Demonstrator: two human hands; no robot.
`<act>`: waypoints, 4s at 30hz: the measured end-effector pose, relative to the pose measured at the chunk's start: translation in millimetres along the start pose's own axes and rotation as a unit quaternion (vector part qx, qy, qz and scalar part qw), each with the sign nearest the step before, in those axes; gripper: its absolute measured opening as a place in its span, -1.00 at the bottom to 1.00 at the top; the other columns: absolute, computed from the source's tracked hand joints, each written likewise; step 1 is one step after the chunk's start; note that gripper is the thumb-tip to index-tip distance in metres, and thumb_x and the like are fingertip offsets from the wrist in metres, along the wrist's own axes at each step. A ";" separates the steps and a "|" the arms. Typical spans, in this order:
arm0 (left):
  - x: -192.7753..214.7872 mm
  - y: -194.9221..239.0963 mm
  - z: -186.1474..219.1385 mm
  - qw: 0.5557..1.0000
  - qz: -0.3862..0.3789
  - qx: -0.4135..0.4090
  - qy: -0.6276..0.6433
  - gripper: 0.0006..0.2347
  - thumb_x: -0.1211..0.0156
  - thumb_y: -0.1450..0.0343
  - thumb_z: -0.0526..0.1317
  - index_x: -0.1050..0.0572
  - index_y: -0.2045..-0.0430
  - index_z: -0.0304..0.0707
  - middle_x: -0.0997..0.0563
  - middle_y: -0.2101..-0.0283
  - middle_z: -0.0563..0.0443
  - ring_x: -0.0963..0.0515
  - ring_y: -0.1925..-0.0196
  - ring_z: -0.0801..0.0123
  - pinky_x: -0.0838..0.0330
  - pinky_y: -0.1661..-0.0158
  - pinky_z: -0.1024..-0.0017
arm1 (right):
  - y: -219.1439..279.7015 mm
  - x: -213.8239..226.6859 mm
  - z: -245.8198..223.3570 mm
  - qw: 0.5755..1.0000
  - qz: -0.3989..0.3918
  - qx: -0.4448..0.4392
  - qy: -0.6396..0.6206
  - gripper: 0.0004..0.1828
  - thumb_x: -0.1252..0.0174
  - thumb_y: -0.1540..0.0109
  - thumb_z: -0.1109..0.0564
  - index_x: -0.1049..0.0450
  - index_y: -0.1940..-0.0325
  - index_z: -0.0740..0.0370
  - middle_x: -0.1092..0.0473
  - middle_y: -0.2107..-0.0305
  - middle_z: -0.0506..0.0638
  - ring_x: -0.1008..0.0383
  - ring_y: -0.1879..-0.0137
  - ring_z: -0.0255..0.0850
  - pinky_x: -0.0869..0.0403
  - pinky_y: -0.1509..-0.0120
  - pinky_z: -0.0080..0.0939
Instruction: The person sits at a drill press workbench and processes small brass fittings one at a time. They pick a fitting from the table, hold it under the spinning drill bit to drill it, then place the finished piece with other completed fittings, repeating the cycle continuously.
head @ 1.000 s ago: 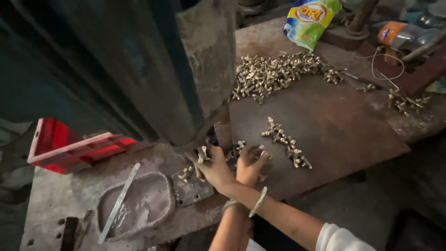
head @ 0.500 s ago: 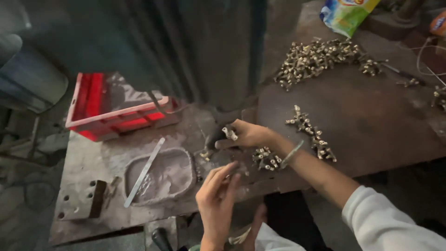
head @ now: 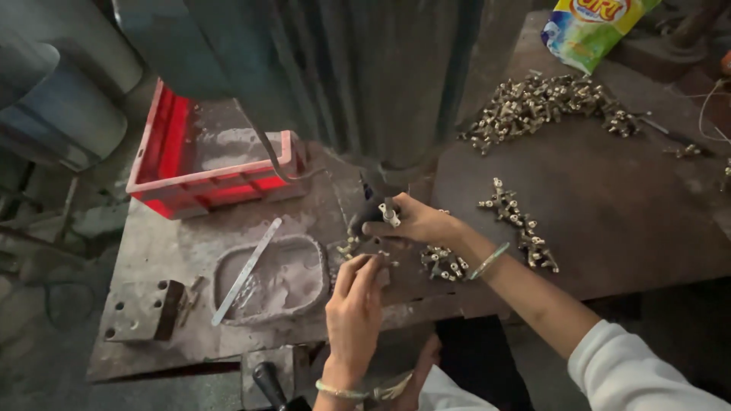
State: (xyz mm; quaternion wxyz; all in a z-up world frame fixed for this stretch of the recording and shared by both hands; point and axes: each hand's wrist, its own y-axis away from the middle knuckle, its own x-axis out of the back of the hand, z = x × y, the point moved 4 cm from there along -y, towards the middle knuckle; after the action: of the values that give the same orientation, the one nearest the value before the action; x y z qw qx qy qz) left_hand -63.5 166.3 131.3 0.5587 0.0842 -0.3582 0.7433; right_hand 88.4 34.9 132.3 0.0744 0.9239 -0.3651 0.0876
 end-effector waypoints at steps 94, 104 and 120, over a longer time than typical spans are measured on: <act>-36.0 -41.4 -67.2 0.972 -0.051 0.042 -0.226 -0.63 -0.34 -0.13 -0.40 -0.49 0.19 -0.30 -0.56 0.13 -0.14 -0.47 -0.05 -0.13 -0.47 0.04 0.14 | 11.5 -35.1 -4.2 0.959 0.165 -0.012 -0.231 -0.83 -0.18 -0.31 0.07 -0.55 0.19 0.23 -0.28 0.69 -0.16 -0.14 0.68 -0.44 -0.07 0.62 -0.36; 12.7 7.0 -63.4 0.963 0.083 0.243 0.081 -0.81 -0.36 -0.32 -0.32 -0.52 0.25 -0.27 -0.67 0.34 -0.06 -0.66 0.33 0.27 -0.54 0.25 0.34 | 4.6 -56.0 17.5 0.856 0.449 0.078 -0.242 -0.63 -0.19 -0.36 0.03 -0.30 0.44 0.24 -0.24 0.75 -0.12 -0.19 0.71 -0.38 -0.11 0.67 -0.33; 75.2 -44.3 67.0 0.894 0.165 0.151 0.387 -0.66 -0.35 -0.38 -0.43 -0.51 -0.04 -0.34 -0.73 0.18 -0.02 -0.68 0.18 0.55 -0.55 0.22 0.61 | -3.4 7.5 34.1 0.997 0.000 -0.034 -0.073 -0.73 -0.24 -0.26 0.06 -0.52 0.00 0.20 -0.38 0.60 -0.17 -0.26 0.59 -0.44 -0.18 0.58 -0.36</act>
State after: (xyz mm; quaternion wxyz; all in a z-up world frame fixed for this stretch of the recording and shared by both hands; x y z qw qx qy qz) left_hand -69.6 187.5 239.1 0.5033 -0.1872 -0.0056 0.8435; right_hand 99.9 25.5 100.5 0.0790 0.9246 -0.3725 0.0076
